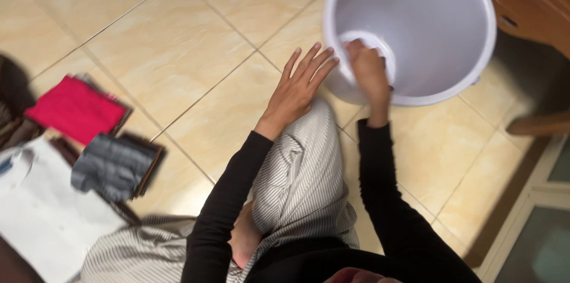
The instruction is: The person sits on the floor and folds several garments one by one, including a blue top, brown shorts, striped shorts, and black pants. Each item is smoothed, folded into a compact rectangle, and placed into a growing stack on the floor.
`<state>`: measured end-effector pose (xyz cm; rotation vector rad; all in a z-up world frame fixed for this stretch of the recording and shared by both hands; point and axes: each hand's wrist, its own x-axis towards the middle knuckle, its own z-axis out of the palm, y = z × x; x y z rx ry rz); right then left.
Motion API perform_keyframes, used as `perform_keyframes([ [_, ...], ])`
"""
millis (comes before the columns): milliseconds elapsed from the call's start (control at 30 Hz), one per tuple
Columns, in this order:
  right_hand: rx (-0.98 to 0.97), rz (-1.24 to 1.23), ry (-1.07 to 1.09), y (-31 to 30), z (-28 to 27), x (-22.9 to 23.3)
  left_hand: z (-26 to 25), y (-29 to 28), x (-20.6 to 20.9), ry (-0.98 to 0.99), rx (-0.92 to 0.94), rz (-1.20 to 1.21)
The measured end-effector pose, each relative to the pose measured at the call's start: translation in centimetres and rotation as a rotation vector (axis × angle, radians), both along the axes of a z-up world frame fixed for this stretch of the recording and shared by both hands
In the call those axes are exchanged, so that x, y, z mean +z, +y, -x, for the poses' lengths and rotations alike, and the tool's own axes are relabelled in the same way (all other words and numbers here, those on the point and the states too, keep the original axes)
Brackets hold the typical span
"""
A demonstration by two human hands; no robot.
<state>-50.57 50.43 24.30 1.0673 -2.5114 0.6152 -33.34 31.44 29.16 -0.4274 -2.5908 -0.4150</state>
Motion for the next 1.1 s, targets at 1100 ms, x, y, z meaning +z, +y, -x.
perform_keyframes([
  [1100,0.262,-1.092,-0.311,2.7,12.7,-12.3,4.1,9.3,-4.3,-0.061,-0.173,-0.048],
])
